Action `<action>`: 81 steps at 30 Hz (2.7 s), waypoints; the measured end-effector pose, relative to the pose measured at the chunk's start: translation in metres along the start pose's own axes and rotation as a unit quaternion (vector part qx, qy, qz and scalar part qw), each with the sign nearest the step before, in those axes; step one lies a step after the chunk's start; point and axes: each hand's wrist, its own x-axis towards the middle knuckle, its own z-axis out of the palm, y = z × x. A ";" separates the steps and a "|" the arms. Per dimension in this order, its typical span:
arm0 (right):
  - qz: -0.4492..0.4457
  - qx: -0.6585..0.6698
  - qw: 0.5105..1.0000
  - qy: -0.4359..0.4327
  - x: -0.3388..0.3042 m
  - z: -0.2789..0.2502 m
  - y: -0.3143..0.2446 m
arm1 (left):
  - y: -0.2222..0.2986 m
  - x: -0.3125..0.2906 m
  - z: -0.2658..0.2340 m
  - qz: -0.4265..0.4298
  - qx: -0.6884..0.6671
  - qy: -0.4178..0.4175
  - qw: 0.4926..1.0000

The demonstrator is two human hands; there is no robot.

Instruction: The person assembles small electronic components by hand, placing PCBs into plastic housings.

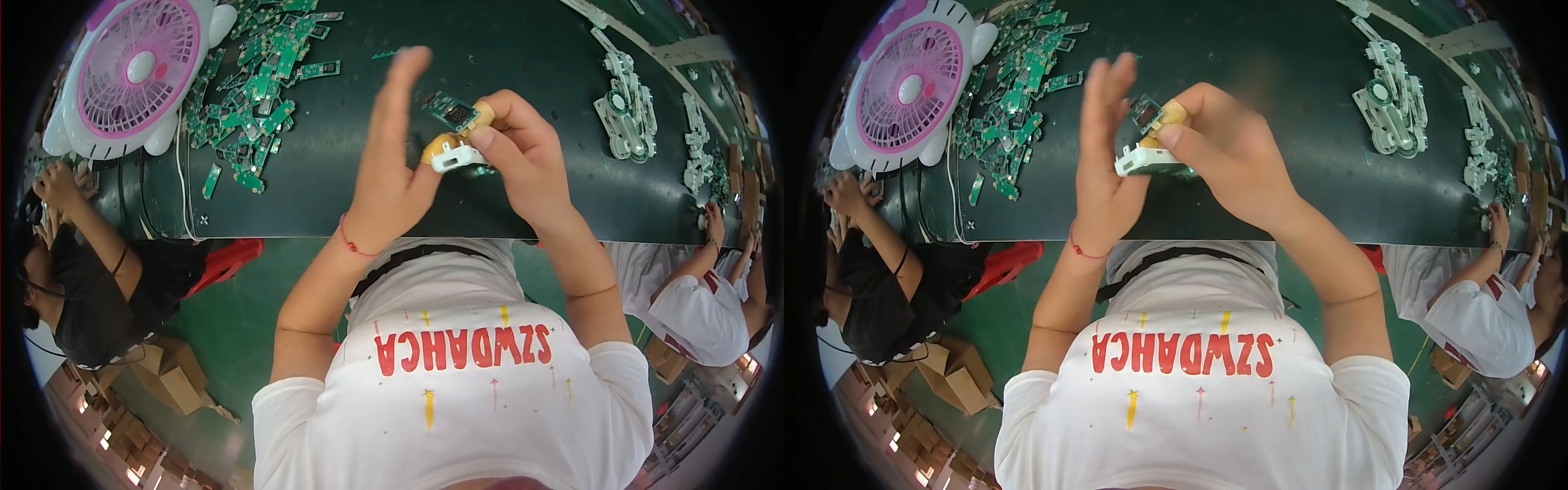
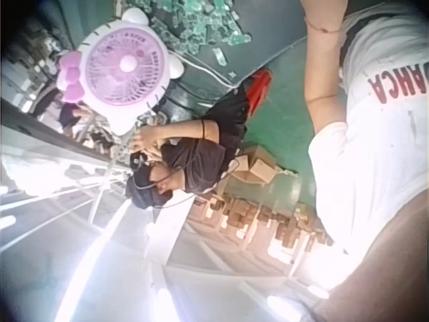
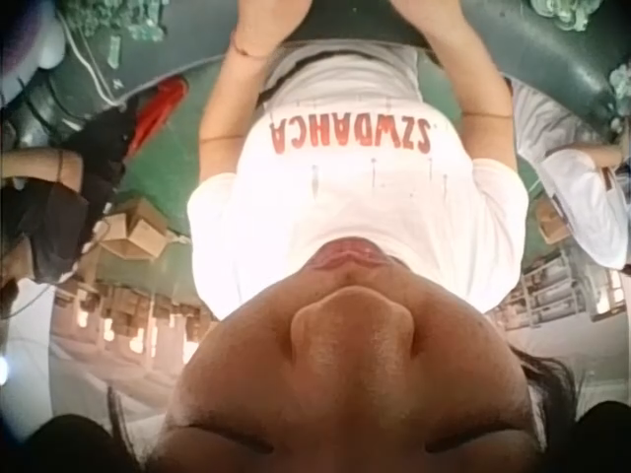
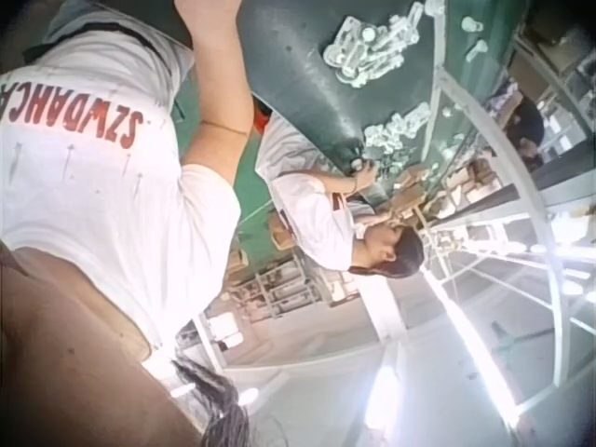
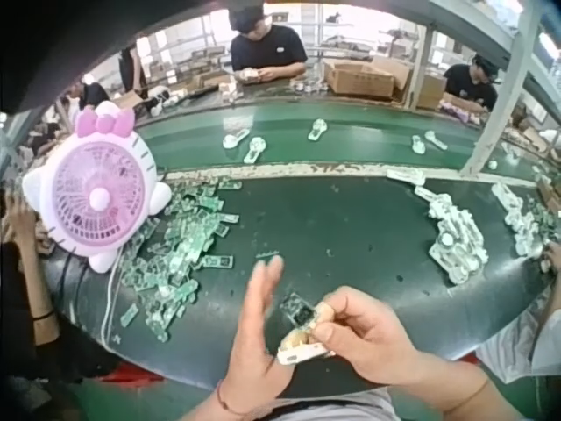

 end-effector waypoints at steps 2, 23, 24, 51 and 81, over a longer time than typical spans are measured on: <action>-0.146 -0.105 0.984 0.002 0.004 -0.006 0.006 | -0.002 -0.007 -0.003 -0.093 0.016 0.012 0.995; -0.332 -0.624 0.703 -0.082 0.015 -0.025 -0.020 | 0.001 -0.011 -0.003 -0.287 -0.343 -0.076 0.891; -0.331 -0.624 0.703 -0.083 0.012 -0.022 -0.024 | 0.000 -0.011 -0.003 -0.271 -0.324 -0.050 0.905; -0.051 -0.188 0.981 -0.019 0.003 -0.014 0.015 | -0.004 0.004 -0.009 -0.161 -0.143 -0.041 0.976; 0.115 -0.041 0.988 -0.089 0.014 -0.014 0.014 | 0.011 0.012 0.006 -0.229 -0.335 0.045 0.913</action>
